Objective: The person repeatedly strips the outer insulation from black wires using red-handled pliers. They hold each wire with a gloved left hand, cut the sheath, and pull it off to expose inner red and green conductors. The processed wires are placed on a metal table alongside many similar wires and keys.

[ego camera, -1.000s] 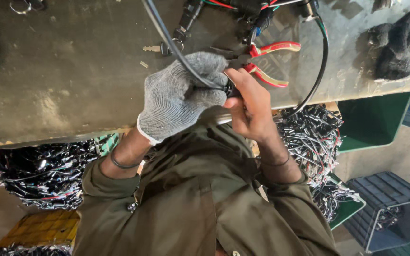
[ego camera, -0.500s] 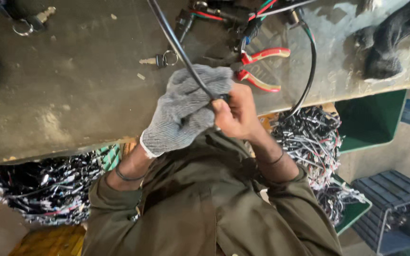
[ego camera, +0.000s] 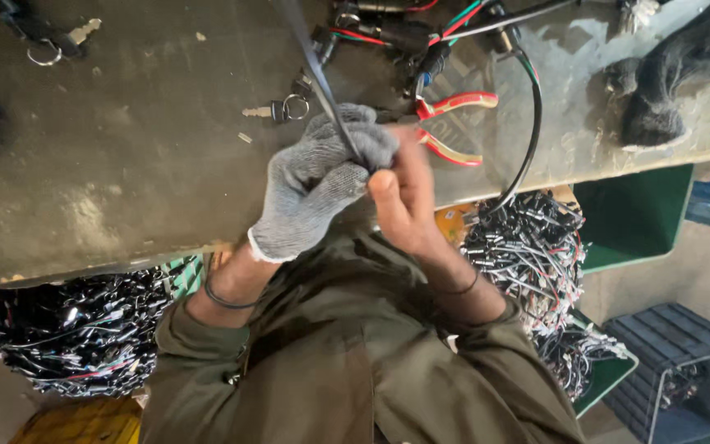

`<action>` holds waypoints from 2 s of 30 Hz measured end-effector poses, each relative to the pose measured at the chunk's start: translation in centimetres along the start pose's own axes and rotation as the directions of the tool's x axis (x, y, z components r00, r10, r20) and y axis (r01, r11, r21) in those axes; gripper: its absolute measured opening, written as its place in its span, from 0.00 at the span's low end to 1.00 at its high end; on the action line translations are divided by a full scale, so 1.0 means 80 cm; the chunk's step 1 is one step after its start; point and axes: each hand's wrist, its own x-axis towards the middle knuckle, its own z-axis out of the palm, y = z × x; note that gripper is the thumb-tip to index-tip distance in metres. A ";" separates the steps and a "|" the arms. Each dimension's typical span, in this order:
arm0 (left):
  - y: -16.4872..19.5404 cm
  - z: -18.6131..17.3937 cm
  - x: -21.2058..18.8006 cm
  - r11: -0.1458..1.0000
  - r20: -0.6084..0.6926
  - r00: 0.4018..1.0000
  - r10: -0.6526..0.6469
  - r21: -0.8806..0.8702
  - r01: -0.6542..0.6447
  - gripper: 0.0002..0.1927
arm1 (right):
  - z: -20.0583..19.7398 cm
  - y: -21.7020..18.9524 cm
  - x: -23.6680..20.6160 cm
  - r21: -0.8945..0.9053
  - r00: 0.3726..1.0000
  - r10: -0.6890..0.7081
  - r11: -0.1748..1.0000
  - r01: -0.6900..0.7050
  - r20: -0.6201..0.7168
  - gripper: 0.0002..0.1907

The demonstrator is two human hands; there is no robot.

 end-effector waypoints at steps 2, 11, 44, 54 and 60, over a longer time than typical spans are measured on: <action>0.000 0.003 0.002 0.999 -0.007 1.000 0.016 0.048 -0.015 0.14 | 0.012 -0.016 0.008 0.109 0.986 0.046 0.994 -0.028 -0.161 0.30; 0.017 -0.025 -0.014 0.998 -0.200 0.980 0.002 0.060 0.010 0.11 | -0.066 -0.068 0.035 -0.964 0.952 -0.273 0.181 0.194 0.140 0.42; 0.060 0.003 -0.028 0.787 -0.041 0.999 0.002 0.617 0.024 0.38 | -0.023 -0.086 0.059 -0.672 0.906 -0.252 0.609 0.421 0.339 0.18; 0.034 0.010 -0.046 0.607 -0.031 0.998 0.055 0.795 -0.009 0.40 | -0.014 -0.097 0.034 -0.763 0.945 -0.210 0.558 0.327 0.251 0.16; 0.025 0.013 -0.049 0.461 -0.001 0.993 0.114 0.886 -0.052 0.35 | -0.009 -0.095 0.027 -0.822 0.967 -0.195 0.516 0.241 0.161 0.16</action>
